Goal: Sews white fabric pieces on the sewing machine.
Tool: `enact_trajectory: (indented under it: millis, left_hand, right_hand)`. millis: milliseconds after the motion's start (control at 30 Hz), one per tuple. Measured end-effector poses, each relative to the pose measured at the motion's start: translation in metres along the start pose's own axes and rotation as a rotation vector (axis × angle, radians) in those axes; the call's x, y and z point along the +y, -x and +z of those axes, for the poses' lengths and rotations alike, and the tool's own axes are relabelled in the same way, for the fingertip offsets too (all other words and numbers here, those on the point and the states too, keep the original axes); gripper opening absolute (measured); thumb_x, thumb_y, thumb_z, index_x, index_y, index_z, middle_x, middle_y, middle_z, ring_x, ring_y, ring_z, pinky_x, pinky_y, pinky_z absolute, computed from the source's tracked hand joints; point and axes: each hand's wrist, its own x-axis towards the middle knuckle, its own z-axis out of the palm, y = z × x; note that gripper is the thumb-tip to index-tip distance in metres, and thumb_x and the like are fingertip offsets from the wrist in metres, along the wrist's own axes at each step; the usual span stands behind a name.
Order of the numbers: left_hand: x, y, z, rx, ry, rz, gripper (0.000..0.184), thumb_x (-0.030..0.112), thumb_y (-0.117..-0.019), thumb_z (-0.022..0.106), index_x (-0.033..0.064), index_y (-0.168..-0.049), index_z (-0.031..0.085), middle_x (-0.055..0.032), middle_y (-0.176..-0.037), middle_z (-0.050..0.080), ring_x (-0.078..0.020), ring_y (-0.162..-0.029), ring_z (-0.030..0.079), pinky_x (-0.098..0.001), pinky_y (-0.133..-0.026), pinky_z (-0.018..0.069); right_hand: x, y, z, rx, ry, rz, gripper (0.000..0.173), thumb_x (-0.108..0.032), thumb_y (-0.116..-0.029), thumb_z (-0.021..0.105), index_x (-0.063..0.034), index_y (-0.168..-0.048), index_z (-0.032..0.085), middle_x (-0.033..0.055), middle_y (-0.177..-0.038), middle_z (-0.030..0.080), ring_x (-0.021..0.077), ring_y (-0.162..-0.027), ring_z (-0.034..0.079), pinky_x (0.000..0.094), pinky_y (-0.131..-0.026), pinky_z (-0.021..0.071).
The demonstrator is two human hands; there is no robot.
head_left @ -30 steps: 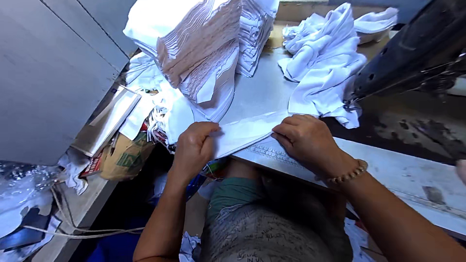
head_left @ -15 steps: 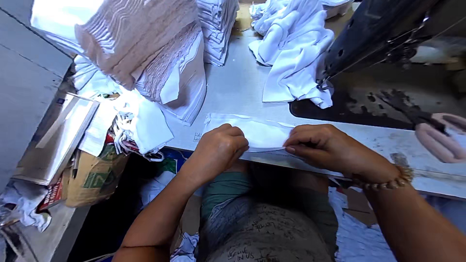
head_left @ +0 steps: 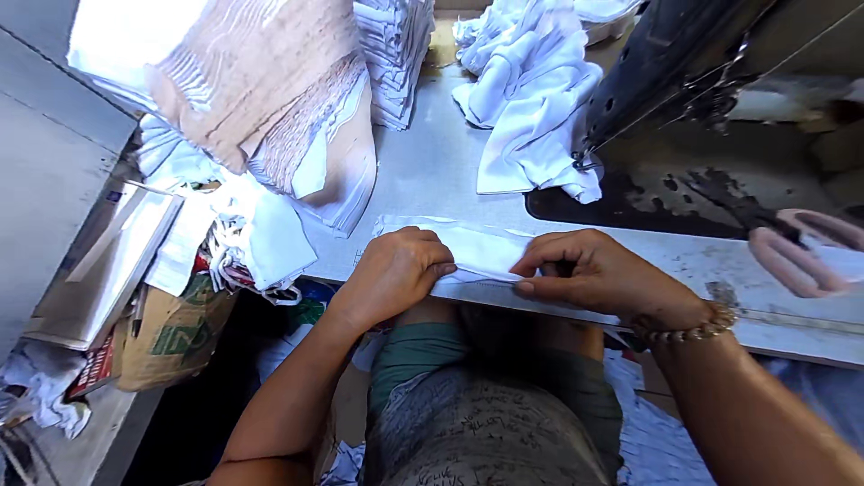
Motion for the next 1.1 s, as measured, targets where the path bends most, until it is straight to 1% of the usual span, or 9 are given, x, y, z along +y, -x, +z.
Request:
enact_trajectory:
  millis: [133, 367, 500, 567, 667, 800, 933, 1000, 1100]
  left_hand:
    - [0.021, -0.012, -0.006, 0.102, -0.17, -0.01, 0.025, 0.021, -0.1023, 0.054, 0.0082, -0.089, 0.07, -0.006, -0.081, 0.066, -0.0223, -0.077, 0.068, -0.0381, -0.063, 0.0541]
    - [0.048, -0.019, -0.042, 0.342, -0.401, 0.173, 0.022, 0.018, -0.1043, 0.054, 0.0062, -0.092, 0.069, -0.0073, -0.066, 0.058, -0.0227, -0.052, 0.054, -0.0349, -0.046, 0.0391]
    - [0.02, -0.03, -0.054, 0.263, -0.24, 0.165, 0.028, 0.024, -0.1053, 0.054, 0.0055, -0.092, 0.069, -0.0064, -0.071, 0.066, -0.0187, -0.058, 0.062, -0.035, -0.049, 0.0458]
    - [-0.001, -0.047, -0.035, 0.269, -0.258, 0.108, 0.026, 0.025, -0.1038, 0.057, 0.0045, -0.095, 0.07, -0.0115, -0.078, 0.069, -0.0264, -0.065, 0.068, -0.0427, -0.053, 0.0505]
    - [-0.002, -0.06, -0.005, 0.338, -0.384, -0.014, 0.023, 0.021, -0.1023, 0.061, 0.0072, -0.115, 0.074, -0.0187, -0.11, 0.071, -0.0386, -0.097, 0.069, -0.0532, -0.077, 0.0531]
    - [0.014, -0.046, 0.032, 0.285, -0.248, 0.08, 0.013, 0.012, -0.0942, 0.064, 0.0074, -0.098, 0.076, -0.0117, -0.095, 0.073, -0.03, -0.091, 0.07, -0.0451, -0.073, 0.0553]
    - [0.005, -0.033, 0.04, -0.122, -0.198, -0.092, 0.052, 0.052, -0.1043, 0.047, 0.0225, -0.146, 0.06, -0.0053, -0.156, 0.052, -0.0299, -0.148, 0.043, -0.0586, -0.118, 0.033]
    - [0.007, -0.02, 0.025, -0.093, -0.135, -0.156, 0.051, 0.047, -0.1031, 0.054, 0.0207, -0.146, 0.06, -0.0058, -0.156, 0.052, -0.0315, -0.15, 0.04, -0.0638, -0.12, 0.0265]
    - [0.003, 0.026, 0.003, 0.41, -0.142, -0.263, 0.027, 0.023, -0.0972, 0.065, 0.0093, -0.117, 0.077, -0.0082, -0.123, 0.073, -0.0264, -0.124, 0.064, -0.0515, -0.107, 0.0471]
  right_hand:
    - [-0.017, -0.002, 0.015, 0.133, 0.188, 0.062, 0.053, -0.066, -0.0806, 0.072, -0.0156, -0.094, 0.076, -0.0094, -0.075, 0.06, 0.0014, -0.062, 0.048, 0.0251, -0.056, 0.0418]
    - [-0.025, 0.016, 0.011, 0.563, 0.667, -0.15, 0.019, -0.016, -0.0941, 0.06, -0.0048, -0.097, 0.075, 0.0141, -0.096, 0.074, 0.0334, -0.09, 0.072, 0.0542, -0.074, 0.0561]
    - [-0.028, 0.051, -0.033, 0.482, 0.458, 0.016, 0.022, -0.03, -0.0929, 0.063, -0.0131, -0.092, 0.076, -0.0023, -0.084, 0.072, 0.0051, -0.075, 0.066, 0.0333, -0.066, 0.0557]
    - [-0.024, 0.055, -0.038, 0.475, 0.455, 0.158, 0.021, -0.033, -0.0898, 0.068, -0.0133, -0.091, 0.074, -0.0008, -0.076, 0.068, 0.0081, -0.066, 0.062, 0.0372, -0.058, 0.0516]
    - [-0.008, 0.052, -0.028, 0.516, 0.706, 0.157, 0.043, -0.035, -0.0943, 0.065, -0.0014, -0.121, 0.071, 0.0243, -0.113, 0.07, 0.046, -0.103, 0.068, 0.0698, -0.084, 0.05]
    - [-0.001, 0.041, 0.004, 0.596, 0.74, -0.204, 0.028, -0.023, -0.1017, 0.059, -0.001, -0.108, 0.076, 0.0205, -0.114, 0.073, 0.0375, -0.11, 0.068, 0.0529, -0.095, 0.0534]
    - [0.028, 0.027, 0.025, 0.301, 0.744, -0.133, 0.066, -0.062, -0.1034, 0.034, -0.0165, -0.14, 0.064, 0.016, -0.15, 0.055, 0.0475, -0.141, 0.046, 0.072, -0.107, 0.0354]
    - [0.031, 0.026, 0.024, 0.26, 0.761, -0.117, 0.072, -0.066, -0.1025, 0.029, -0.0169, -0.146, 0.059, 0.0167, -0.155, 0.049, 0.0506, -0.144, 0.04, 0.0758, -0.109, 0.0288]
    - [0.028, 0.035, 0.013, 0.168, 0.735, -0.078, 0.07, -0.061, -0.1041, 0.034, -0.0117, -0.149, 0.055, 0.0222, -0.159, 0.042, 0.0552, -0.147, 0.032, 0.0771, -0.112, 0.0213]
